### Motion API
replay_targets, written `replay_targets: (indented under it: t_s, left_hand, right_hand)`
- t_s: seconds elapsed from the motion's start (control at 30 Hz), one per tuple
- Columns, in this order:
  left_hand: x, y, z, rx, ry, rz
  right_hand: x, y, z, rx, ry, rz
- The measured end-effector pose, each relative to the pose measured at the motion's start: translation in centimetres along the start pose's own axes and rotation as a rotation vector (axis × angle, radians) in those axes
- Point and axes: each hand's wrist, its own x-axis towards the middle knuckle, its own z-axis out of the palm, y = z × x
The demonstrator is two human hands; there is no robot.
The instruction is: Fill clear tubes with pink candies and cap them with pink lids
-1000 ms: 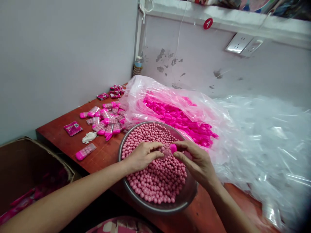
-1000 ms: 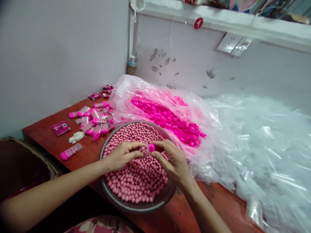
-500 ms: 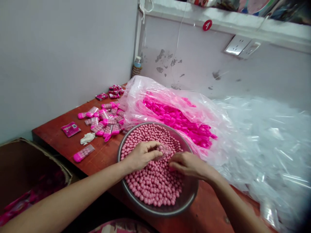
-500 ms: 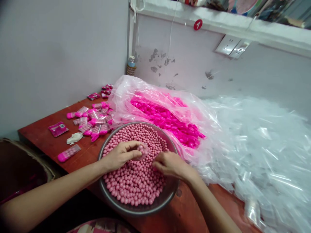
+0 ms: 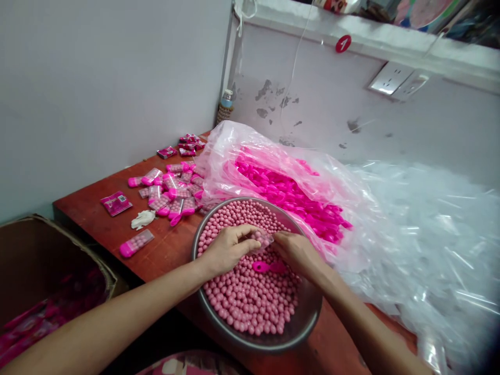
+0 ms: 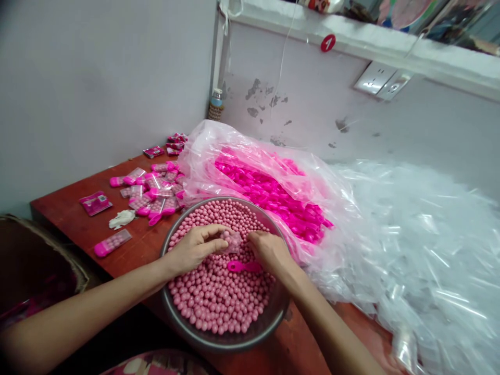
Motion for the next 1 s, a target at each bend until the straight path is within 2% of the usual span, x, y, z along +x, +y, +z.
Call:
replay_targets:
  t_s: [0.1,0.17,0.33,0.47,0.53,0.63,0.73,0.87,0.93,1.0]
  left_hand:
    - [0.1,-0.1,-0.2,0.115,-0.002,0.015]
    - [0.1,-0.3,-0.3,0.151,-0.004,0.020]
    - [0.1,-0.6,-0.2,0.124,-0.002,0.031]
    - [0.1,-0.5,-0.2,0.099,0.027,0.027]
    - [0.0,-0.3,-0.3,0.063,0.054,0.033]
    - [-0.5,0.1,-0.4,0.003,0.100,0.035]
    - [-1.3,0.3,-0.7,0.036,0.126,0.039]
    - [-2.1,-0.1,-0.8,0.141,0.154,0.017]
    - [-2.3,-0.3,-0.7,0.173,0.163,0.021]
    - [-2.4,-0.2,-0.6,0.202,0.139,0.048]
  right_hand:
    - [-0.6,-0.6,-1.5,0.421,0.322,0.061]
    - [-0.9,-1.6,-2.4,0.641,0.454,0.060]
    - [-0.8,-3.4,-3.2,0.775,0.396,-0.026]
    - [-0.8,-2.6,-2.8,0.754,0.488,0.050]
    - [-1.1,-1.9,-2.7,0.663,0.387,0.022]
    - [-1.7,-1.5,-2.4,0.467,0.098,-0.153]
    - [-2.0,-2.3,-1.5,0.198,-0.069,-0.295]
    - [-1.9,-3.6,0.3,-0.118,-0.140,-0.331]
    - [-1.7,-3.5,0.8,-0.151,-0.141,-0.316]
    - [-1.7,-3.1,0.7,-0.050,-0.080,-0.276]
